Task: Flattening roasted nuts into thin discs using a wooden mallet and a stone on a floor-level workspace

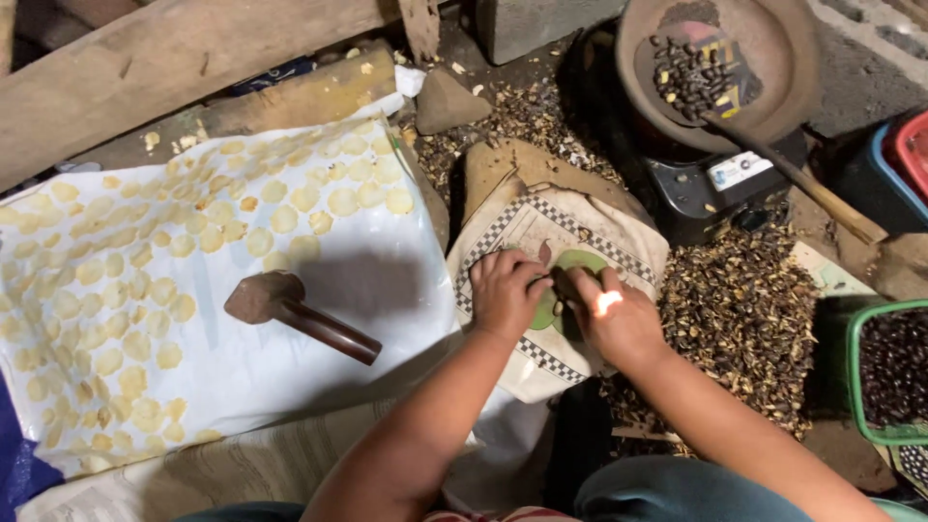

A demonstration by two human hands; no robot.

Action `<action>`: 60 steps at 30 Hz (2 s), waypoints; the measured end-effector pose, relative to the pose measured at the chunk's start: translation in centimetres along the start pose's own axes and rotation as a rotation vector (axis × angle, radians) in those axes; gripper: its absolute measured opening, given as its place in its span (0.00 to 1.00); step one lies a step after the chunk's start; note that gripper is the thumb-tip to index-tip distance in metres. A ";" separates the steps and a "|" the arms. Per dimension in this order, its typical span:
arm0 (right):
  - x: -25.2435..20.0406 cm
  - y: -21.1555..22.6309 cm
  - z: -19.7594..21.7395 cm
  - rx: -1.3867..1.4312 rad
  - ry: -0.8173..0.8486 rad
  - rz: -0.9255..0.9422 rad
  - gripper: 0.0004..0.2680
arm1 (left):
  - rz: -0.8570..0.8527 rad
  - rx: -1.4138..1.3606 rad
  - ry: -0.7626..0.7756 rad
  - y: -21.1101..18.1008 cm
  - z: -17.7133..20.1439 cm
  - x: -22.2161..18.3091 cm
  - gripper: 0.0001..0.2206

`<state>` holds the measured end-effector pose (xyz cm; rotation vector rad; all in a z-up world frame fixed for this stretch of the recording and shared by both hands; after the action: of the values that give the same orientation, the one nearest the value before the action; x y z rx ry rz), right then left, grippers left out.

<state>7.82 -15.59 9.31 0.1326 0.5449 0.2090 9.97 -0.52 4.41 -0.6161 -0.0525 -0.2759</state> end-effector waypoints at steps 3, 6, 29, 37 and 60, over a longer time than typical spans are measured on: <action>0.0 -0.7 -0.3 0.058 0.041 -0.042 0.21 | 0.020 -0.007 0.010 0.2 -0.6 -0.1 0.11; 0.9 -0.2 -0.3 0.143 -0.033 0.006 0.19 | 0.011 0.018 0.026 0.3 -0.1 -0.8 0.16; 1.4 -0.5 0.4 0.078 0.154 -0.065 0.20 | 0.048 0.042 0.030 1.2 0.4 -0.9 0.11; 3.5 3.4 1.6 0.091 -0.097 0.244 0.20 | -0.038 -0.026 -0.063 2.3 3.7 -3.0 0.13; 6.0 -1.0 -1.6 0.393 0.132 -0.016 0.19 | -0.061 0.131 -0.075 0.7 2.5 -2.4 0.11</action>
<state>12.16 -15.11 4.80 0.4985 0.7146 0.0927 7.91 2.03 5.79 -0.4953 -0.1608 -0.3056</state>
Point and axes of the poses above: each hand's wrist, its own x-axis towards the middle knuckle, its own z-axis out of the back of the hand, y = z × x, the point moved 10 cm from there along x, towards the middle knuckle, and after that the axes turned 13 degrees about y, right-handed, at the moved point
